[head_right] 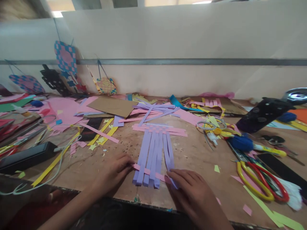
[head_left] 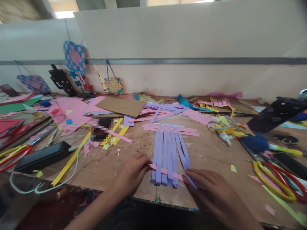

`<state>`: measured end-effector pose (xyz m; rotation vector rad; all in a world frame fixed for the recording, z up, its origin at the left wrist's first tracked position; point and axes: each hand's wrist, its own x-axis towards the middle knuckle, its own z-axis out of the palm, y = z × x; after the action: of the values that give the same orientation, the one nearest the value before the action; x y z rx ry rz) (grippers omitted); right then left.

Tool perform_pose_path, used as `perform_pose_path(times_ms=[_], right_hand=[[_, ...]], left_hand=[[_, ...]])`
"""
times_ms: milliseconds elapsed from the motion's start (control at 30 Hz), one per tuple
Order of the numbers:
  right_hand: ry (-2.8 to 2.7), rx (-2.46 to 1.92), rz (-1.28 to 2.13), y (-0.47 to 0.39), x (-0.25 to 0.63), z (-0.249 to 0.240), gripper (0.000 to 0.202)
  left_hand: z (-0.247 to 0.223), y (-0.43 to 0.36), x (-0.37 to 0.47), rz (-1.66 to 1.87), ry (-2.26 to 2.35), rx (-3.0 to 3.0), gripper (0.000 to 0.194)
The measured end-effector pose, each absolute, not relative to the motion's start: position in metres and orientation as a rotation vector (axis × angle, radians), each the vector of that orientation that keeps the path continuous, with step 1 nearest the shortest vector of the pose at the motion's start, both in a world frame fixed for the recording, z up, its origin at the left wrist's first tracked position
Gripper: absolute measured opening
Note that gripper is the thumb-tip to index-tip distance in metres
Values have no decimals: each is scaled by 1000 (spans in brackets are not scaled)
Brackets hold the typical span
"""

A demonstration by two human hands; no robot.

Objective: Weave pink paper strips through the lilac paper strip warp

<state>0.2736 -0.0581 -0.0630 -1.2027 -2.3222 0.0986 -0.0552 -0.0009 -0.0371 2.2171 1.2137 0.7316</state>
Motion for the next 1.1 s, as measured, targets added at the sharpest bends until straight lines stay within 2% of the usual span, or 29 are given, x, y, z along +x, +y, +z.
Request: perform_pose_path(times_ms=[467, 900, 1100], right_hand=[[-2240, -1332, -13, -67, 302, -73, 10], [-2290, -1259, -157, -58, 290, -60, 14], [-2325, -1229, -137, -59, 283, -56, 24]], left_hand=[[-37, -3, -57, 698, 1221, 2335, 12], [-39, -3, -57, 761, 1219, 2465, 11], [-39, -5, -62, 756, 1232, 2631, 21]])
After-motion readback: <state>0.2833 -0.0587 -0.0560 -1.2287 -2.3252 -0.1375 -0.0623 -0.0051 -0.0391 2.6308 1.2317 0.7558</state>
